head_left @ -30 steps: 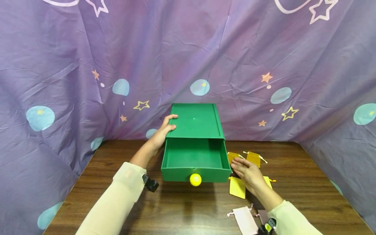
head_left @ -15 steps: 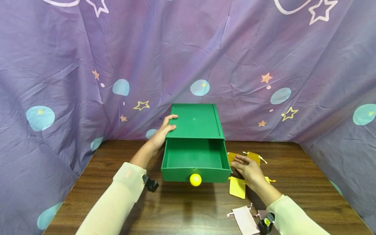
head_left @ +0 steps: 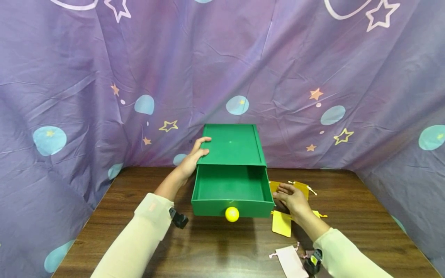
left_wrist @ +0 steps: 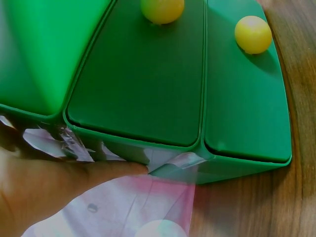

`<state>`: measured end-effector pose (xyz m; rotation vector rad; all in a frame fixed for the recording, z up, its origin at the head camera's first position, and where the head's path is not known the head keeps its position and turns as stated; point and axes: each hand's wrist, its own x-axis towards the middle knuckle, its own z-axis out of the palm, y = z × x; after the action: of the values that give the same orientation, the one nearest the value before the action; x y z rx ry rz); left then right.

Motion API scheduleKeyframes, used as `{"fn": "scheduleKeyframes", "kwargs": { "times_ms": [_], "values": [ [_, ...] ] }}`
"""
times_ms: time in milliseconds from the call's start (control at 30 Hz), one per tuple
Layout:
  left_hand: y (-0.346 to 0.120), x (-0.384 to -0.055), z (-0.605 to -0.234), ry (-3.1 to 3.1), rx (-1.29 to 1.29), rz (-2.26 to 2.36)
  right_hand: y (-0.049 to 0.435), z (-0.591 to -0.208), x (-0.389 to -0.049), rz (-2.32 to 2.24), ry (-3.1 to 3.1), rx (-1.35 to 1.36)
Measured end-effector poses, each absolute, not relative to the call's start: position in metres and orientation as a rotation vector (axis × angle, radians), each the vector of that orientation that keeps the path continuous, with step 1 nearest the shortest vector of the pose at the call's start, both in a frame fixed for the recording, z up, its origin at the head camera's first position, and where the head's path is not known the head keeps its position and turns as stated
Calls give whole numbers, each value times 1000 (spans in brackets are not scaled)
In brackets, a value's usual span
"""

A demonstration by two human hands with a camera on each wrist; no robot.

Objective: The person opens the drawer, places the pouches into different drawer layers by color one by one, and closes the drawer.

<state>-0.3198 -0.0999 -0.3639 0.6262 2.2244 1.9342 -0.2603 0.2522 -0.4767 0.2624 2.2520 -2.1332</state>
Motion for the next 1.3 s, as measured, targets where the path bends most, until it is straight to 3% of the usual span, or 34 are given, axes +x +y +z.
{"fn": "scheduleKeyframes", "kwargs": {
  "times_ms": [933,1300],
  "values": [
    [-99,-318,-366,2198,592,1949,258,-491,-278,-1421,2984,155],
    [-99,-320,-363,2207,590,1945,264,-491,-283,-1432,2976,93]
  ]
}}
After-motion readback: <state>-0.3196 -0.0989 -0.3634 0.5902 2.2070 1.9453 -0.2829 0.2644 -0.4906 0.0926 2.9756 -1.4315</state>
